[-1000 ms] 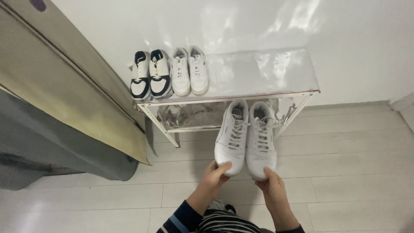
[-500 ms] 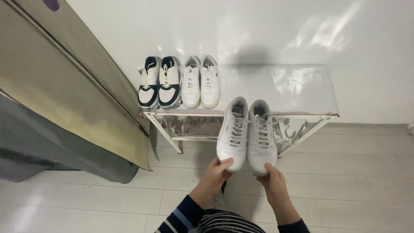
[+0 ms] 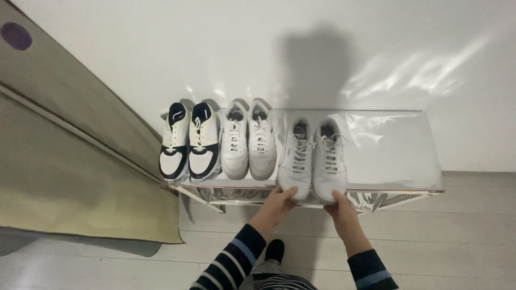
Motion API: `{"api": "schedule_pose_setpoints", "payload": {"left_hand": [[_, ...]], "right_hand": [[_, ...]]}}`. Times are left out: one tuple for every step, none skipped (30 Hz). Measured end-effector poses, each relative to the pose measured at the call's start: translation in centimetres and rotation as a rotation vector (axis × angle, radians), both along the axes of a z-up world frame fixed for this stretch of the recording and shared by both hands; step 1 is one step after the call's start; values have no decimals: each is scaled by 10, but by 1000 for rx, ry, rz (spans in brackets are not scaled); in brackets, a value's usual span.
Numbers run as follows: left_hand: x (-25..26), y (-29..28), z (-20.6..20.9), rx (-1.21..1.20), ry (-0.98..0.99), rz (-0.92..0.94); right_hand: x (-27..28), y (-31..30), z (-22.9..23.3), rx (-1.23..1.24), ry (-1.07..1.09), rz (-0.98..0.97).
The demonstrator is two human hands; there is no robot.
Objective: The person picks up pairs of shoes from a bed and places them onto a two-tier shoe rack. The person handles multiple pairs of sneakers and casual shoes, arranging them on the top and bottom shelves of the rack.
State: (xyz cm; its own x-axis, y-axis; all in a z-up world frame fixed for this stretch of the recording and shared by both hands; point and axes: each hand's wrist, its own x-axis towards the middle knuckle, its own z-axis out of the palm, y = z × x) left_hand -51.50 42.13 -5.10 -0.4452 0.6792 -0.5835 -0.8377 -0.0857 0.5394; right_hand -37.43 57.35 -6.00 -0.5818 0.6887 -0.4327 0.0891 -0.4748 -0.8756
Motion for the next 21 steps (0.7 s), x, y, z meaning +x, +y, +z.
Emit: {"api": "schedule_pose_setpoints", "payload": {"left_hand": [[-8,4,18,-3,-4,-3],[-16,8,36,-10,41,-64],[-24,12,55,-16,88,-123],[-32,18,40,-18,84,-127],[-39,24,24,-11,69,-109],[-45,29,8,-3,53,-91],[-51,35,-1,-5,48,-93],[-56,40,-10,-1,36,-85],[-61,45,-20,2,24,-75],[-64,48,-19,-1,19,-77],[-66,53,-17,5,12,-67],[-68,56,-16,10,6,-57],[-70,56,-13,8,1,-58],[-72,57,-11,-13,-8,-52],[-73,57,-9,-34,-17,-42],[-74,60,-9,-37,-21,-40],[-75,62,-9,-34,-8,-46],[-76,64,-9,-31,4,-51],[-77,67,-19,-28,9,-43],[-77,70,-30,-35,18,-41],[-77,71,-40,-47,26,-42]], "right_hand": [[-13,0,19,-3,-4,-3],[-24,0,37,-29,-12,4],[-37,0,56,-54,-19,12],[-46,7,52,-56,-22,9],[-53,14,47,-48,-43,46],[-59,21,42,-40,-64,84],[-65,24,40,-42,-69,81],[-70,27,38,-33,-65,85],[-76,29,35,-24,-61,89],[-78,30,37,-26,-66,88],[-81,31,40,-38,-67,114],[-83,32,43,-49,-68,139],[-86,41,27,-51,-73,138],[-89,50,10,-51,-59,165],[-90,60,-6,-52,-44,195],[-89,68,-26,-55,-48,197],[-89,75,-46,-73,-65,197],[-88,82,-65,-91,-83,196],[-88,84,-66,-87,-79,204],[-87,86,-68,-97,-92,218],[-86,86,-69,-112,-105,230]]}}
